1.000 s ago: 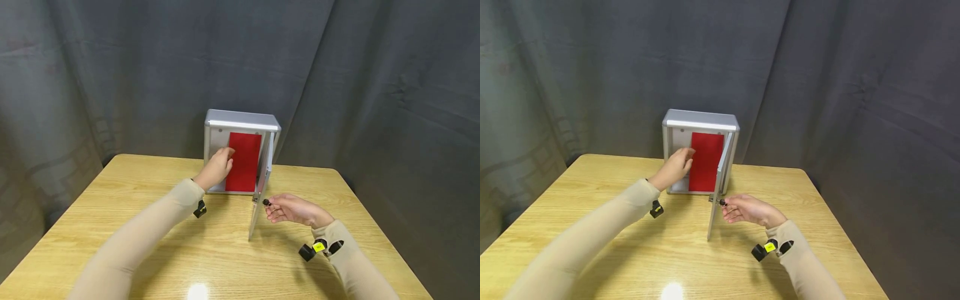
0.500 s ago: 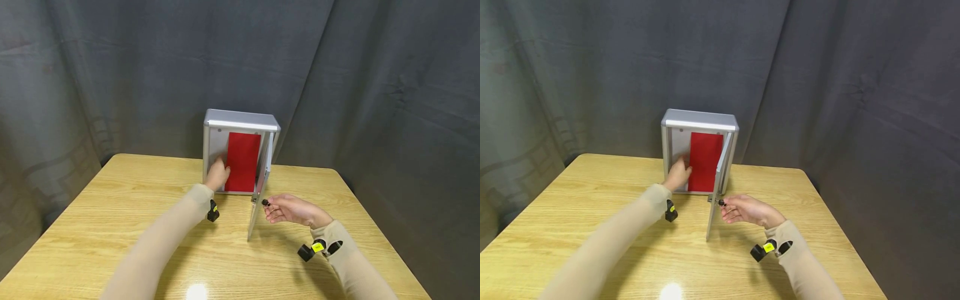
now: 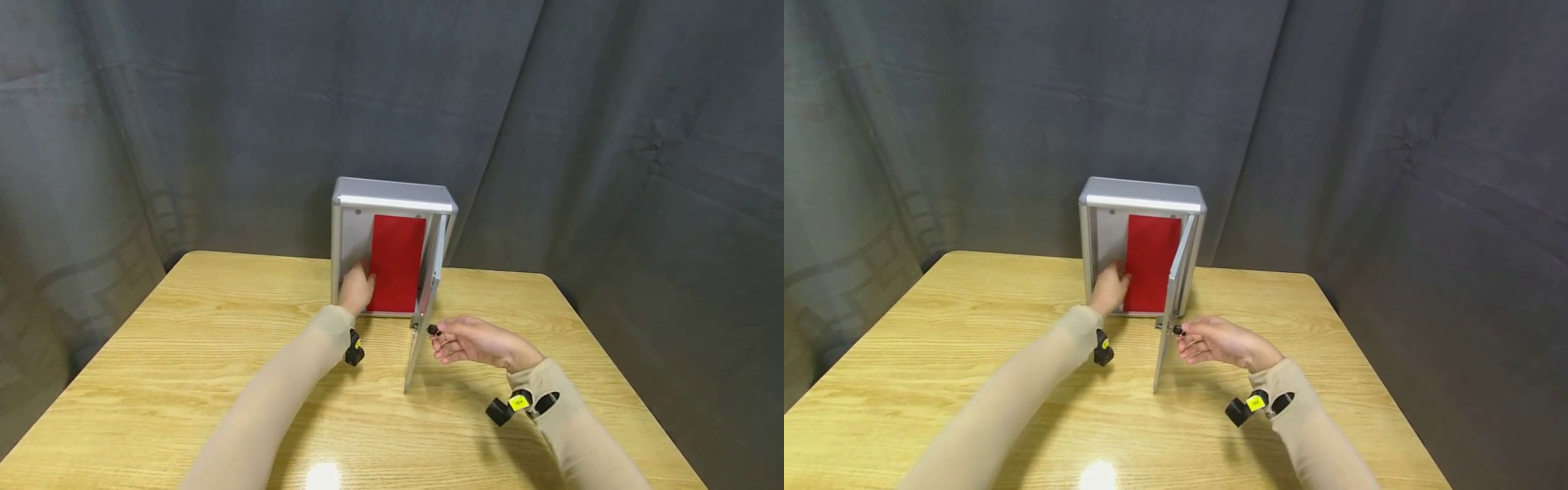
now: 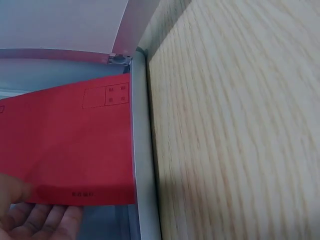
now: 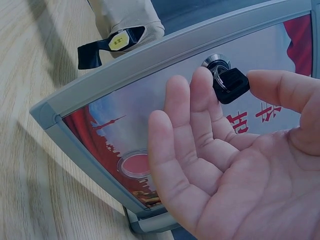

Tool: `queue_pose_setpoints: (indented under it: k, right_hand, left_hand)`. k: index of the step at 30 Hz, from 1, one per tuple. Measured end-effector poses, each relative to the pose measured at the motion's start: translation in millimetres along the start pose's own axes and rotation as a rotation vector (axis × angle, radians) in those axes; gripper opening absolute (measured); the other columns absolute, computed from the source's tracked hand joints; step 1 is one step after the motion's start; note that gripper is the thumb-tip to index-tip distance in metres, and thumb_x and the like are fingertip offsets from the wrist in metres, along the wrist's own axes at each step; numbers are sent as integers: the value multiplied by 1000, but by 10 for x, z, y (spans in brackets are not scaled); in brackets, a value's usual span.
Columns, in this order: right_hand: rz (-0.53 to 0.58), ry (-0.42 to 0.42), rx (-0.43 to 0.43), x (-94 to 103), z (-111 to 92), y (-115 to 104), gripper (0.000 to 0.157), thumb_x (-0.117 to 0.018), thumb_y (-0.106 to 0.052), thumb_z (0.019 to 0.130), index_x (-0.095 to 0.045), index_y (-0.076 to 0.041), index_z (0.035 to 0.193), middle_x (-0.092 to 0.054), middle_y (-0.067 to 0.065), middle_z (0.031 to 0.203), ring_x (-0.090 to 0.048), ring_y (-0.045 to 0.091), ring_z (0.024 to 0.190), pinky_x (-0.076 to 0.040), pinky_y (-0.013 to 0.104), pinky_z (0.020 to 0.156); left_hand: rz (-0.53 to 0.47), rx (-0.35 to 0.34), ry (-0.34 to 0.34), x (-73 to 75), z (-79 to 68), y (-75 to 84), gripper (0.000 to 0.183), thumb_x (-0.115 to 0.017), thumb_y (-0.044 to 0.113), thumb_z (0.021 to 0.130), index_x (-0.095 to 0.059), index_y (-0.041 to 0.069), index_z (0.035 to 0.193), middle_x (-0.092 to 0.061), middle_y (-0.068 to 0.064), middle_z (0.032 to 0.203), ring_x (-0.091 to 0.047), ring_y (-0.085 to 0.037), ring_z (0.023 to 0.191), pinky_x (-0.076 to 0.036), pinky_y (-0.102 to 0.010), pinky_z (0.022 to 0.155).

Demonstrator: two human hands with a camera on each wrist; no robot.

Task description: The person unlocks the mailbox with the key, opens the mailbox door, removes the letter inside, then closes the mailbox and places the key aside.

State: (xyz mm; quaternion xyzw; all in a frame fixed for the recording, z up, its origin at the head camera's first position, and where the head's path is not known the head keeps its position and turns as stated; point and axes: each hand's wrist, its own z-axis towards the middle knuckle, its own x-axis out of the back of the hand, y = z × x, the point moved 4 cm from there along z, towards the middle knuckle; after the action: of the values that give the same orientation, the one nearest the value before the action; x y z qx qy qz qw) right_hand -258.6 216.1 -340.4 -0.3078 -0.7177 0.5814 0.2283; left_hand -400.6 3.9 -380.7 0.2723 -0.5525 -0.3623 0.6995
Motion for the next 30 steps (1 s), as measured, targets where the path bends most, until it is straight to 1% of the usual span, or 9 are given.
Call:
queue_pose_setpoints:
  k: [5,9,11,14,17,20,24,27,30]
  right_hand:
    - [2,1,-7,-4,3,-3,19,-38,-17,104,-54,-7,102,-64,-3,92,-65,9,87,-55,27,84]
    - [6,2,-10,-3,3,-5,20,-37,-17,104,-54,-7,102,-64,-3,92,-66,8,87,-55,27,84]
    - [7,2,-9,-3,-1,-7,20,-37,-17,104,-54,-7,102,-64,-3,91,-66,8,87,-55,26,84]
    - [9,3,-8,-3,-7,-6,19,-37,-17,104,-54,-7,103,-64,-3,91,-66,8,86,-55,26,83]
    - [8,4,-9,-6,-6,-3,19,-37,-16,104,-54,-7,103,-64,-3,91,-66,8,86,-55,26,83]
    - [8,4,-11,-5,1,2,19,-37,-16,104,-54,-7,103,-64,-3,91,-66,9,86,-55,27,84]
    - [11,-7,-3,0,13,1,20,-36,-15,105,-54,-7,103,-64,-3,92,-66,9,87,-55,27,84]
    - [17,-13,1,8,15,-3,20,-36,-14,105,-54,-8,103,-64,-3,92,-66,9,87,-55,27,84]
    - [14,-10,-1,16,14,-5,20,-36,-15,105,-54,-8,103,-65,-3,92,-66,9,87,-55,27,84]
  left_hand:
    - [-45,-14,47,25,3,8,27,-49,14,101,-56,-1,121,-66,-20,111,-65,-33,98,-52,-44,83]
    - [-37,-51,67,36,-6,49,23,-51,14,100,-59,2,118,-69,-17,106,-65,-29,91,-52,-41,79]
    - [-34,-79,67,40,-16,79,21,-52,15,100,-60,3,116,-69,-15,101,-64,-27,82,-51,-39,73]
    - [-29,-132,76,62,-37,129,19,-53,15,100,-62,5,114,-70,-12,99,-61,-22,74,-50,-35,67]
    - [-19,-192,102,119,-59,183,17,-55,15,99,-63,5,111,-71,-10,99,-61,-19,73,-50,-33,67]
    - [-4,-252,117,214,-90,237,15,-56,14,98,-64,5,107,-71,-10,96,-60,-19,73,-50,-32,66]
    - [-5,-291,90,380,-152,285,14,-56,14,99,-63,5,107,-69,-9,89,-58,-18,69,-49,-31,63]
    - [-16,-294,49,498,-220,291,14,-56,13,99,-61,4,108,-67,-8,89,-56,-18,69,-48,-30,63]
    - [-15,-296,23,586,-295,275,12,-56,12,98,-61,4,106,-67,-8,91,-56,-18,72,-48,-30,66]
